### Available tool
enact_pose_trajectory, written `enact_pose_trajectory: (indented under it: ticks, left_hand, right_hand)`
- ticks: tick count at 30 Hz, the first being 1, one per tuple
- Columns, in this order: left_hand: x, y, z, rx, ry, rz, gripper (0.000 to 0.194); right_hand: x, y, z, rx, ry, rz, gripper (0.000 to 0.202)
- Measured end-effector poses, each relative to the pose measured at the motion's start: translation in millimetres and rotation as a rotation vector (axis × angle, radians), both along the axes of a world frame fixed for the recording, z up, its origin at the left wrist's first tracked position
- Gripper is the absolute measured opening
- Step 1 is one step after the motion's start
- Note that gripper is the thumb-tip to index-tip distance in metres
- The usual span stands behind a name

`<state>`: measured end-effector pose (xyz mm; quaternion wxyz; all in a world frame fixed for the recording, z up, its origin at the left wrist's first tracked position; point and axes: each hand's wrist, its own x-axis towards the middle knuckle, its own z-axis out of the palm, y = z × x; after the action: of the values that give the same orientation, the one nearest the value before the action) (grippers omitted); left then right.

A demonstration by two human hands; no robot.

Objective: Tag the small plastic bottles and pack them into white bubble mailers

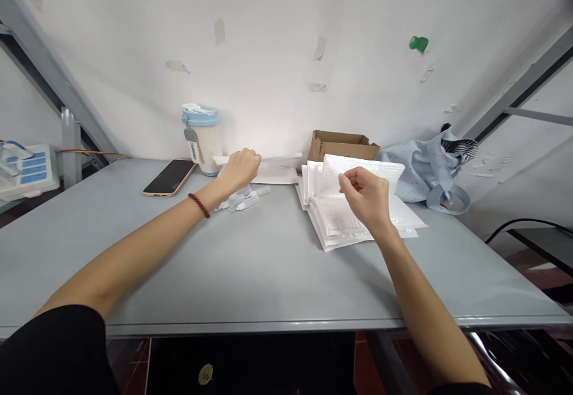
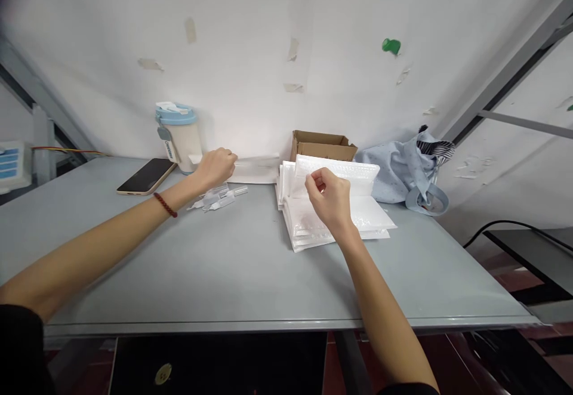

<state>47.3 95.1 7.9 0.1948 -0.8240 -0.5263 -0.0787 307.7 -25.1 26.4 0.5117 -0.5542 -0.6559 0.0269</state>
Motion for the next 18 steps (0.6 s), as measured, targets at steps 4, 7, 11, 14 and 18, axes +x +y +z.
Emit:
enact_pose_trajectory:
  ticks: [4, 7, 11, 14, 18]
  left_hand:
    - [-35.8, -34.7, -2.5, 0.443, -0.144, -0.242, 0.021]
    - [-57.4, -70.8, -12.4, 0.691, -0.168, -0.65, 0.01]
    - [-53.6, -115.7, -22.4, 0.7, -0.112, -0.961, 0.013]
    - [-34.2, -138.7, -26.9, 0.607, -0.034, -1.04, 0.01]
    - [-20.1, -149.2, -34.2, 0.441, -0.055, -1.106, 0.018]
  right_hand:
    - [3.9, 1.3, 2.4, 0.029, 0.096, -0.018, 0.017]
    - [-5.7, -3.2, 5.4, -0.04, 0.165, 0.104, 0.02]
    - [-40.1, -20.7, 2.6, -0.322, -0.102, 0.401, 0.03]
    - [-66.6, -36.3, -9.9, -0.529, -0.415, 0.614, 0.064]
    - [-83.7, -49.4, -29.7, -0.708, -0.638, 0.656, 0.121]
